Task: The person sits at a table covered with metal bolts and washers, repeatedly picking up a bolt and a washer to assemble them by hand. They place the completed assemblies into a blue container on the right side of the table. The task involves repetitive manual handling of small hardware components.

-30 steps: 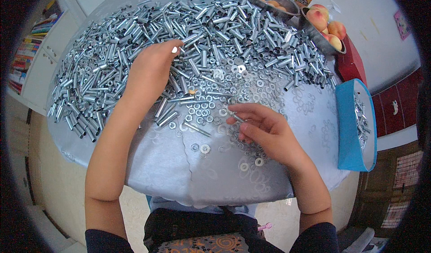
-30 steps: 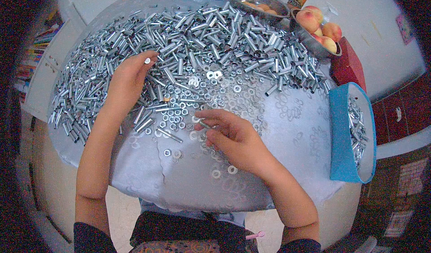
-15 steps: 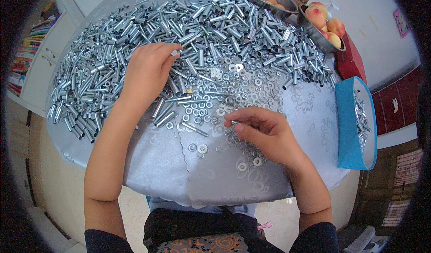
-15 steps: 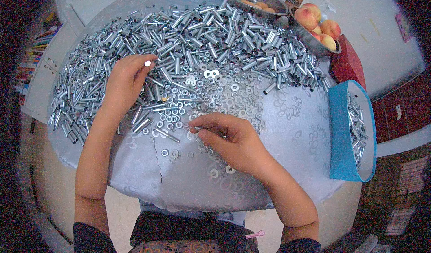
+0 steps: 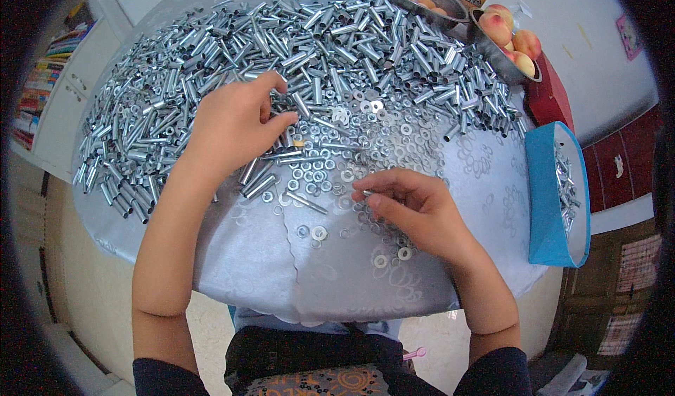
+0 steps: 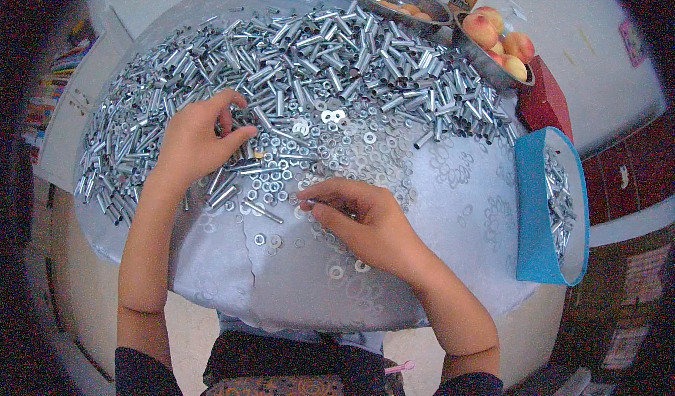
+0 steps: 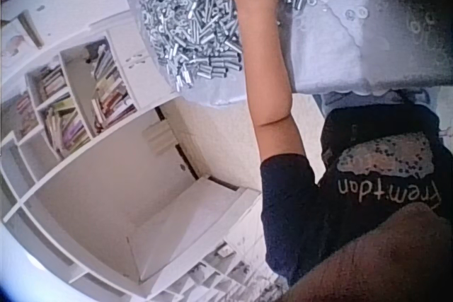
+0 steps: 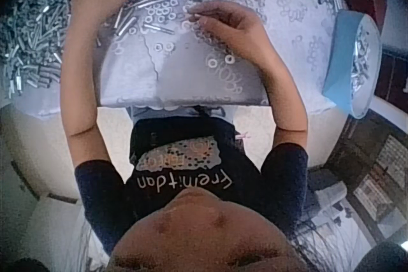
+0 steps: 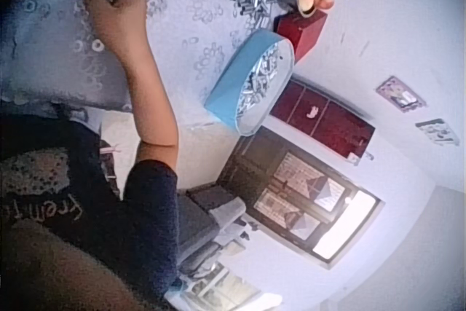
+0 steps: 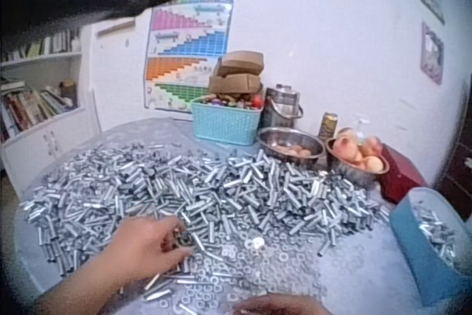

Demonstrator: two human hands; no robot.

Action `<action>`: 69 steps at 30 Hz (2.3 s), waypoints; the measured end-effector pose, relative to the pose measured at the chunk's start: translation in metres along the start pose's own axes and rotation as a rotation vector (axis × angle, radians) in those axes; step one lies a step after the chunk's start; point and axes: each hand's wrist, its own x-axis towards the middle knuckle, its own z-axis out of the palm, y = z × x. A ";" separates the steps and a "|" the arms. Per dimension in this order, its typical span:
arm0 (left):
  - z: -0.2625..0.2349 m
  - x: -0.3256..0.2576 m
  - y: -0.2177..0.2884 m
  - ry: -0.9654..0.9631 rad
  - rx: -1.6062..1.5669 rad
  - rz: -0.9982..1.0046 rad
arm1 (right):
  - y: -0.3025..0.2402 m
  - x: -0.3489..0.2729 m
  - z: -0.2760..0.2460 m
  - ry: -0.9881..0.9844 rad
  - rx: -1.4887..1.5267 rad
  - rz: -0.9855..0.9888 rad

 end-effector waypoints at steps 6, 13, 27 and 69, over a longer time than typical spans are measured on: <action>-0.005 -0.010 0.008 -0.084 0.021 -0.053 | 0.000 -0.001 0.001 -0.016 -0.003 0.006; -0.003 -0.015 0.022 -0.113 0.177 -0.032 | 0.005 0.000 0.001 -0.016 -0.015 -0.045; 0.015 -0.019 0.033 -0.111 0.253 -0.115 | 0.006 -0.001 0.004 0.064 -0.053 -0.093; 0.042 -0.026 0.056 -0.119 -0.652 0.433 | 0.003 0.000 -0.006 0.296 -0.655 -0.600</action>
